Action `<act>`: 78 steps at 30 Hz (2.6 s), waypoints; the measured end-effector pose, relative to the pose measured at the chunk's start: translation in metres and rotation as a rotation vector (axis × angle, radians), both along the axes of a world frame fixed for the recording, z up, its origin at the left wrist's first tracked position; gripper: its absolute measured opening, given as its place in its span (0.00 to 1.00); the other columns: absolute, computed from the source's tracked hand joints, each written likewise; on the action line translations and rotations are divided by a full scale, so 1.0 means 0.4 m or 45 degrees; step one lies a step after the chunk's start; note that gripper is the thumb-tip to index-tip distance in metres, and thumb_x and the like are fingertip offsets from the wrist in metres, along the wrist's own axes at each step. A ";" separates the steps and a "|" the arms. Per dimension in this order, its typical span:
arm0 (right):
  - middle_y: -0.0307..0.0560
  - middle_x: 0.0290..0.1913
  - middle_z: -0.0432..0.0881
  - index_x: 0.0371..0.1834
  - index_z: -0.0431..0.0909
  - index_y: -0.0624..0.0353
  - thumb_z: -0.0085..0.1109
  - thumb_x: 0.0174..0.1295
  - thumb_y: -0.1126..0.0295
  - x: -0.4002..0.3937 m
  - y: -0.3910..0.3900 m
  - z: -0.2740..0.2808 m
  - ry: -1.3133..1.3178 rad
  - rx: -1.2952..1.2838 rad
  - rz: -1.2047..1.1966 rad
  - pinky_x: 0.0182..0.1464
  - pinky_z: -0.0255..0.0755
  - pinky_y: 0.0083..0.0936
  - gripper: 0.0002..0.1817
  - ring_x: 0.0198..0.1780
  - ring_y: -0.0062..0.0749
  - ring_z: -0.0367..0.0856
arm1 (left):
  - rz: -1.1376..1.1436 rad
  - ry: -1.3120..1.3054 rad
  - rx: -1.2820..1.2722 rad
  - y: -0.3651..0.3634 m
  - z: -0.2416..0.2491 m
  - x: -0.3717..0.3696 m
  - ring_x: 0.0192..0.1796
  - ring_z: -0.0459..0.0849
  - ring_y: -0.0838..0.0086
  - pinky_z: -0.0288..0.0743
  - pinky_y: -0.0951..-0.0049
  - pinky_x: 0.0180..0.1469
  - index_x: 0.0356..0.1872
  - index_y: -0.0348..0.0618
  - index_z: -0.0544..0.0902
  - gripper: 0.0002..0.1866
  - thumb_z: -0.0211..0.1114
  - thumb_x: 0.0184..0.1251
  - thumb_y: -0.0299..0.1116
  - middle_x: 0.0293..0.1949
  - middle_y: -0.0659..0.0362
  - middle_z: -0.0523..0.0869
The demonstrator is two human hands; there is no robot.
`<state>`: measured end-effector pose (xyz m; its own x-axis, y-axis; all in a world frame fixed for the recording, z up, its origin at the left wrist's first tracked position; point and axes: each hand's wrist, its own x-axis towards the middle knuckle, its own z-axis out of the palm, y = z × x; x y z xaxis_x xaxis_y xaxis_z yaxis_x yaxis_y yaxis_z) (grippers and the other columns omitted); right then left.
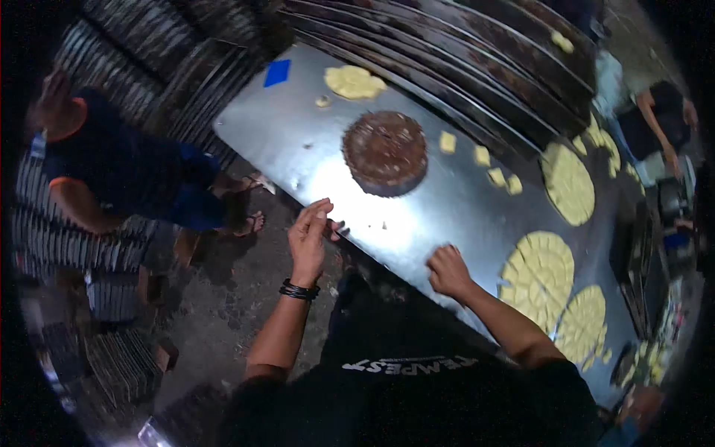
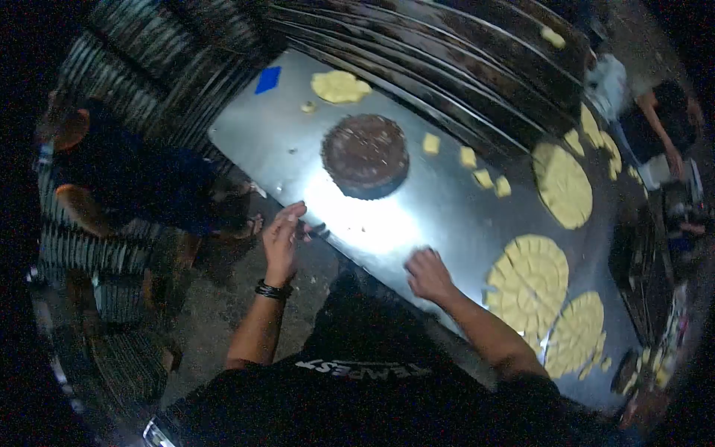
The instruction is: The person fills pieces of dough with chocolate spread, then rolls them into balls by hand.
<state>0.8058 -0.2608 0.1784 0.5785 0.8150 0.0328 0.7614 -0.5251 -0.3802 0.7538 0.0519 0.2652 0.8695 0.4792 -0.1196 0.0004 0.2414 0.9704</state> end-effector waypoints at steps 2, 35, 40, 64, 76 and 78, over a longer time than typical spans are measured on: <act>0.52 0.38 0.72 0.35 0.74 0.58 0.56 0.47 0.72 0.025 -0.094 -0.005 -0.013 0.088 0.083 0.51 0.64 0.44 0.11 0.46 0.48 0.70 | 0.072 -0.012 -0.001 0.043 -0.009 -0.008 0.33 0.80 0.78 0.75 0.79 0.32 0.44 0.30 0.80 0.14 0.54 0.70 0.33 0.52 0.53 0.77; 0.52 0.41 0.80 0.40 0.80 0.61 0.63 0.53 0.58 0.300 -0.135 0.051 0.201 0.510 -1.324 0.43 0.72 0.31 0.18 0.40 0.43 0.79 | -0.815 -0.096 0.129 -0.082 0.114 0.217 0.27 0.72 0.80 0.66 0.79 0.27 0.45 0.33 0.81 0.17 0.55 0.68 0.38 0.44 0.56 0.81; 0.57 0.35 0.81 0.42 0.80 0.60 0.61 0.53 0.59 0.500 -0.201 -0.092 -0.218 0.188 -1.308 0.41 0.74 0.41 0.19 0.41 0.47 0.82 | -0.602 0.043 0.208 -0.121 0.133 0.055 0.25 0.75 0.81 0.73 0.77 0.30 0.47 0.33 0.80 0.19 0.52 0.70 0.40 0.39 0.56 0.84; 0.47 0.42 0.79 0.70 0.51 0.55 0.55 0.63 0.70 -0.006 0.205 0.259 2.374 0.685 -0.329 0.39 0.76 0.20 0.34 0.41 0.26 0.79 | -0.348 -0.153 0.562 -0.194 -0.097 0.025 0.50 0.73 0.62 0.68 0.64 0.53 0.62 0.34 0.64 0.31 0.44 0.71 0.52 0.50 0.48 0.71; 0.60 0.35 0.80 0.42 0.74 0.59 0.56 0.46 0.82 0.366 0.433 0.238 -0.012 -0.224 -0.135 0.40 0.73 0.42 0.16 0.37 0.55 0.80 | 0.095 0.016 -0.852 0.007 -0.159 0.210 0.60 0.69 0.59 0.64 0.59 0.61 0.68 0.37 0.50 0.38 0.40 0.70 0.59 0.68 0.48 0.55; 0.63 0.36 0.80 0.42 0.74 0.61 0.57 0.48 0.78 0.381 0.461 0.217 0.173 -0.295 -0.220 0.41 0.72 0.43 0.16 0.38 0.56 0.80 | 0.103 -0.034 -0.919 0.013 -0.147 0.235 0.59 0.70 0.59 0.66 0.60 0.60 0.68 0.36 0.49 0.39 0.42 0.70 0.59 0.68 0.47 0.54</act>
<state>0.9581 -0.0766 0.2651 0.6955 0.6809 -0.2294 0.6036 -0.7269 -0.3276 0.8479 0.0570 0.2065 0.8418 0.3518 -0.4093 -0.0663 0.8200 0.5685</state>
